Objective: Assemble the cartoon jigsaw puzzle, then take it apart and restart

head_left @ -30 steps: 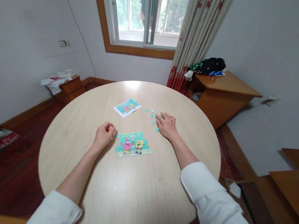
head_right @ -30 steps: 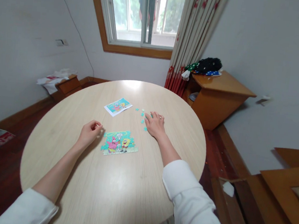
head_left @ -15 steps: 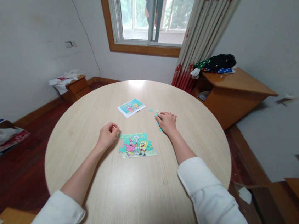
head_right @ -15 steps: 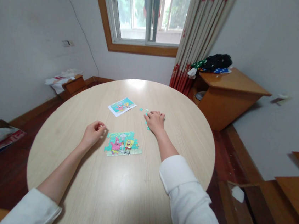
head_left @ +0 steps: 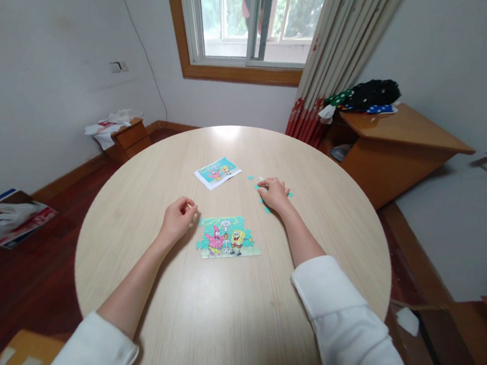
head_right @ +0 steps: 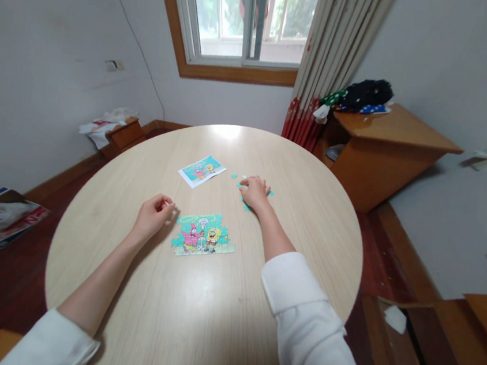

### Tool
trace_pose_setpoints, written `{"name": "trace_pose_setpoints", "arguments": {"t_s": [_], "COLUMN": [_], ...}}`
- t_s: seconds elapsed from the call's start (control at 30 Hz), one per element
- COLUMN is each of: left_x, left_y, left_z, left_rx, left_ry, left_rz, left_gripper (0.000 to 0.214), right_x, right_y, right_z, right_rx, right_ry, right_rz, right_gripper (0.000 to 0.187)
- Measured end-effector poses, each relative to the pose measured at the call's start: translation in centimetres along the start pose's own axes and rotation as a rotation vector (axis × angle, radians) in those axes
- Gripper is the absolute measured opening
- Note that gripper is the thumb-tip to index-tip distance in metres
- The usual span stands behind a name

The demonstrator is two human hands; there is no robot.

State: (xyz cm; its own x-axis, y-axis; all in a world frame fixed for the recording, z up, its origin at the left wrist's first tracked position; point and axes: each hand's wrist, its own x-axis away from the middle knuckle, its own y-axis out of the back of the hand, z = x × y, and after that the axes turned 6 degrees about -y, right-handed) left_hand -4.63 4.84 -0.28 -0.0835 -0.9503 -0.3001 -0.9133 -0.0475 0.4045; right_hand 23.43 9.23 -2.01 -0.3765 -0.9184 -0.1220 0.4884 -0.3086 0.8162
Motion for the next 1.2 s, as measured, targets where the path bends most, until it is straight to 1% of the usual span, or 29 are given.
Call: {"name": "trace_pose_setpoints", "arguments": {"t_s": [0.13, 0.2, 0.37, 0.5, 0.6, 0.77, 0.9, 1.0, 1.07, 1.13, 1.2], "left_x": [0.0, 0.0, 0.0, 0.0, 0.0, 0.1, 0.1, 0.0, 0.0, 0.0, -0.1], "left_y": [0.0, 0.0, 0.0, 0.0, 0.0, 0.0, 0.0, 0.0, -0.1, -0.1, -0.1], "left_z": [0.0, 0.0, 0.2, 0.2, 0.0, -0.1, 0.0, 0.1, 0.1, 0.1, 0.1], "left_rx": [0.011, 0.011, -0.002, 0.011, 0.017, 0.013, 0.015, 0.009, 0.008, 0.011, 0.015], "left_ry": [0.008, 0.012, -0.003, 0.004, 0.013, 0.006, 0.011, 0.01, 0.013, 0.011, 0.002], "left_rz": [-0.014, -0.017, -0.01, -0.003, -0.002, -0.001, 0.0, -0.002, -0.003, -0.004, -0.005], "left_gripper": [0.017, 0.018, 0.018, 0.018, 0.018, 0.018, 0.017, 0.016, 0.016, 0.017, 0.017], "right_x": [0.3, 0.4, 0.6, 0.6, 0.6, 0.8, 1.0, 1.4, 1.7, 2.2, 2.9], "right_y": [0.1, 0.1, -0.1, -0.1, 0.0, 0.2, 0.5, 1.1, 1.8, 2.6, 3.6], "right_z": [0.3, 0.4, 0.8, 1.0, 1.1, 1.0, 0.8, 0.4, -0.2, -1.2, -2.3], "right_rx": [-0.011, -0.012, 0.044, 0.106, 0.089, -0.059, -0.222, -0.317, -0.364, -0.406, -0.458], "right_ry": [-0.003, 0.002, 0.102, 0.087, 0.094, 0.199, 0.255, 0.211, 0.157, 0.112, 0.068], "right_rz": [0.007, 0.001, 0.004, 0.024, 0.027, 0.052, -0.001, -0.056, -0.053, -0.011, 0.068], "right_gripper": [0.024, 0.019, 0.014, 0.011, 0.012, 0.009, 0.016, 0.016, 0.017, 0.019, 0.02]}}
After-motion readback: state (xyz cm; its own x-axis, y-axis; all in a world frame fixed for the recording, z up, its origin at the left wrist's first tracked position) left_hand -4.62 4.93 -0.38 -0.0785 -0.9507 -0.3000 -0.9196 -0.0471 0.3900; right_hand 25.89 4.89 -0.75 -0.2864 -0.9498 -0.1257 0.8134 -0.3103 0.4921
